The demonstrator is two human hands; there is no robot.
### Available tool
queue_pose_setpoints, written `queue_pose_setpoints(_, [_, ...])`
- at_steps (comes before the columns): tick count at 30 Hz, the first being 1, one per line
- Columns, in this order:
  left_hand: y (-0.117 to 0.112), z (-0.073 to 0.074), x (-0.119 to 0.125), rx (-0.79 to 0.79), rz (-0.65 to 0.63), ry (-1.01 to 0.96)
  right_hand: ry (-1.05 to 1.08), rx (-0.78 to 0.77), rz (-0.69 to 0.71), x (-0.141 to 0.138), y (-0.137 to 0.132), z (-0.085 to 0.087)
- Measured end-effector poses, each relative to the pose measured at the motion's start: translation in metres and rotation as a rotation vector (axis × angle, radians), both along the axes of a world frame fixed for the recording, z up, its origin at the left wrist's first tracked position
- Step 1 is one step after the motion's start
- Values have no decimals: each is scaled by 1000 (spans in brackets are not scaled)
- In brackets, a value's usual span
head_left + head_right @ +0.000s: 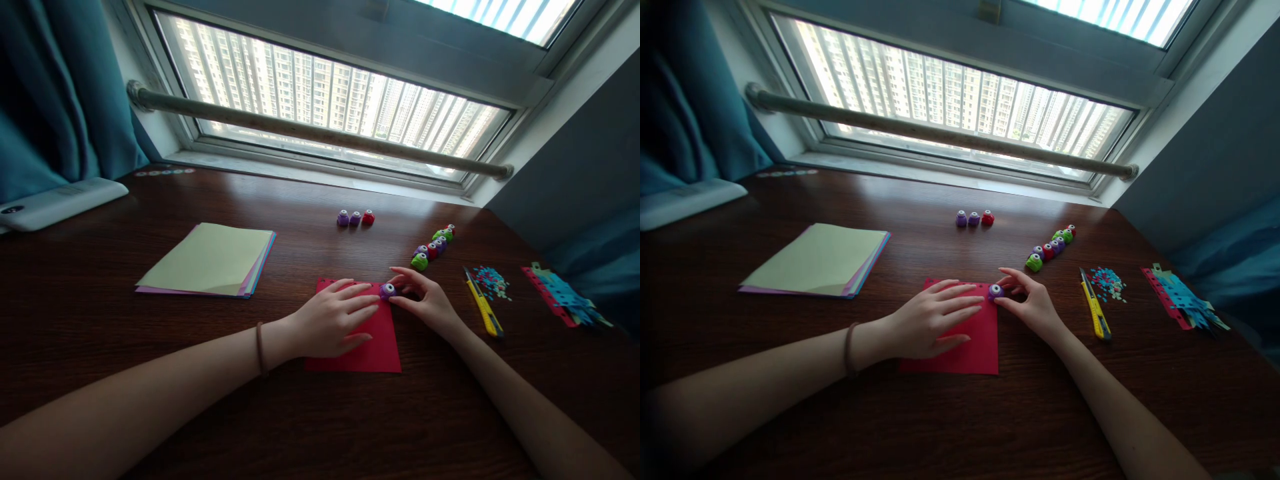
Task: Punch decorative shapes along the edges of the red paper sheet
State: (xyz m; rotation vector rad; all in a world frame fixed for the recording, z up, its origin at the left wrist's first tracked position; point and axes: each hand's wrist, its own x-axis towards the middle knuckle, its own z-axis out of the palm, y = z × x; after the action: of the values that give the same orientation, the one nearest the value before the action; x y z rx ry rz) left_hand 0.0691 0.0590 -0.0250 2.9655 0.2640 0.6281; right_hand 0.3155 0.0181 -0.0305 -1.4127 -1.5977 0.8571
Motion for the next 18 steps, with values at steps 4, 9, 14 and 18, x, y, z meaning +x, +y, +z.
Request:
queue_pose_setpoints(4, [2,2,1,-86,21,74,-12,3,4,1,0,0])
queue_pose_setpoints(9, [1,3,2,-114,16,114,-10,1,0,0,0,0])
queue_pose_setpoints(14, [2,3,2,-106,4,103,-18,4,-9,0,0,-1])
queue_pose_setpoints(18, [2,3,2,-119,-6,94,-32,4,-10,-1,-1,0])
